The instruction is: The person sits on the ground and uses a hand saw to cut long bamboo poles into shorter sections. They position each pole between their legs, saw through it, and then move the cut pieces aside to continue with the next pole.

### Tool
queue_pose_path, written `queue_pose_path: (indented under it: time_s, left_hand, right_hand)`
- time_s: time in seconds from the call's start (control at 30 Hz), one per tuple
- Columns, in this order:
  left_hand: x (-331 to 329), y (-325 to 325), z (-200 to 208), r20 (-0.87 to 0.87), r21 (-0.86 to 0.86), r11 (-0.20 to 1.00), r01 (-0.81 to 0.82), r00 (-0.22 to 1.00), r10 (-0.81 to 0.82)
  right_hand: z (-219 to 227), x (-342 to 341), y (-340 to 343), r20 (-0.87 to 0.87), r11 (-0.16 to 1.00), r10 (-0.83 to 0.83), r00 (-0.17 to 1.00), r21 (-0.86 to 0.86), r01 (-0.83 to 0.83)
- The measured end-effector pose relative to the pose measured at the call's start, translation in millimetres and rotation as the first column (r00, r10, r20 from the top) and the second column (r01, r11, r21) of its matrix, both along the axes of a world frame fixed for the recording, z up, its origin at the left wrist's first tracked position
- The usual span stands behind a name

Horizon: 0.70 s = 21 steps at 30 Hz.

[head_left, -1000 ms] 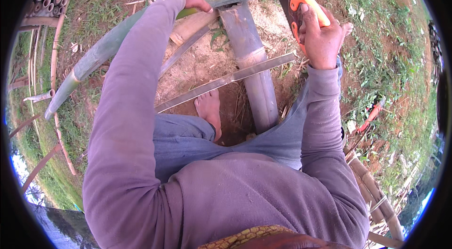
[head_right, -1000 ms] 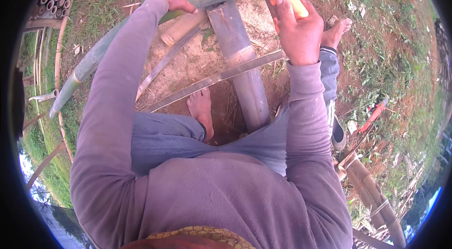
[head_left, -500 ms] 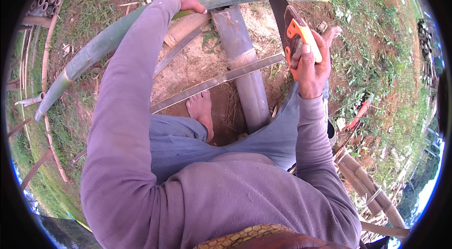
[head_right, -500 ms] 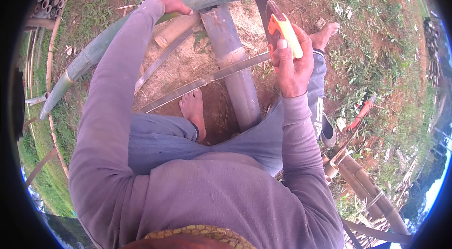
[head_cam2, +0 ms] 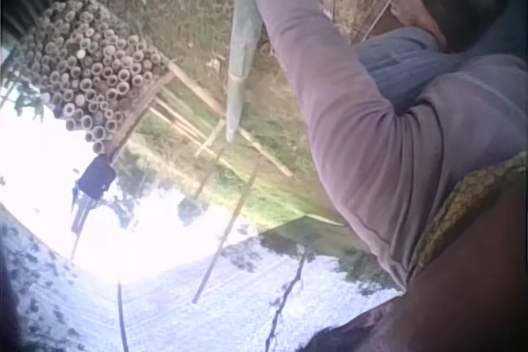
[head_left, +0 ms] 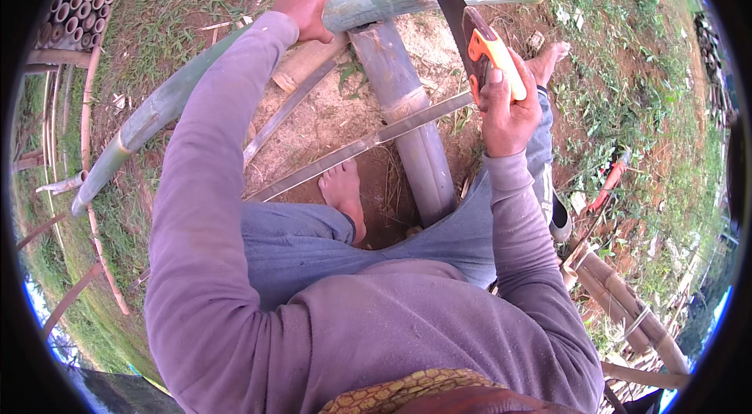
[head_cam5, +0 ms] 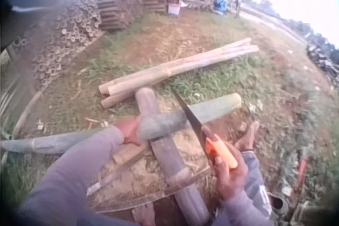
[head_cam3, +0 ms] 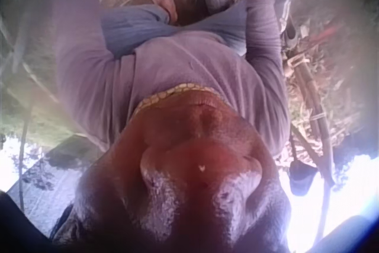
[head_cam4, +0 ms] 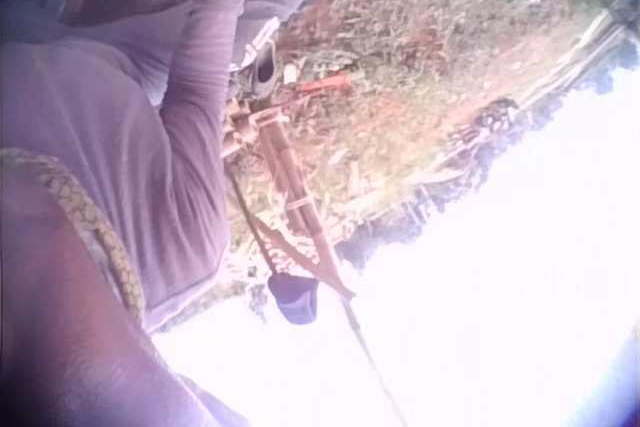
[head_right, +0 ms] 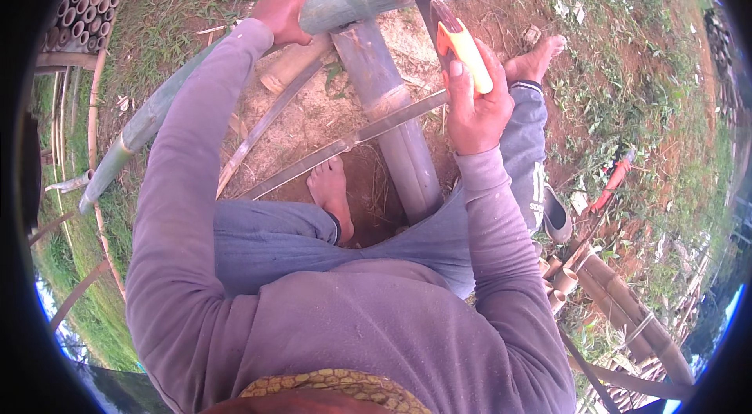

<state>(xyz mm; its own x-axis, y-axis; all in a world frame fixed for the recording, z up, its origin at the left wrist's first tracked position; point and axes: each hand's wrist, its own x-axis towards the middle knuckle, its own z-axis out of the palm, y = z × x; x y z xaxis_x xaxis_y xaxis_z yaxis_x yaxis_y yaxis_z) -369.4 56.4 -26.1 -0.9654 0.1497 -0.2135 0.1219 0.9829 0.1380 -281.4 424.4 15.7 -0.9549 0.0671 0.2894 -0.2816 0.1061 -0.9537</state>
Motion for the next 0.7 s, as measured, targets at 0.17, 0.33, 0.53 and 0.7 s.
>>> queue_pose_path:
  time_s: [0.17,0.33,0.53,0.7]
  left_hand:
    - [-31,-31,-17,0.184,0.255,0.967,0.011,0.981,-0.060]
    - [7,19,5,-0.070,-0.058,0.989,-0.134,0.989,0.130]
    - [15,26,1,-0.085,-0.099,0.975,-0.200,0.978,0.192]
    - [16,15,-14,-0.128,-0.091,0.977,-0.194,0.975,0.182]
  right_hand:
    - [-59,-1,9,-0.021,1.000,0.025,0.999,0.003,-0.025]
    - [-34,-4,-7,0.097,0.992,-0.010,0.995,-0.124,0.022]
    - [-8,31,22,0.065,0.994,-0.043,0.997,0.103,0.037]
    - [-9,93,54,-0.017,0.993,-0.016,1.000,0.114,0.018]
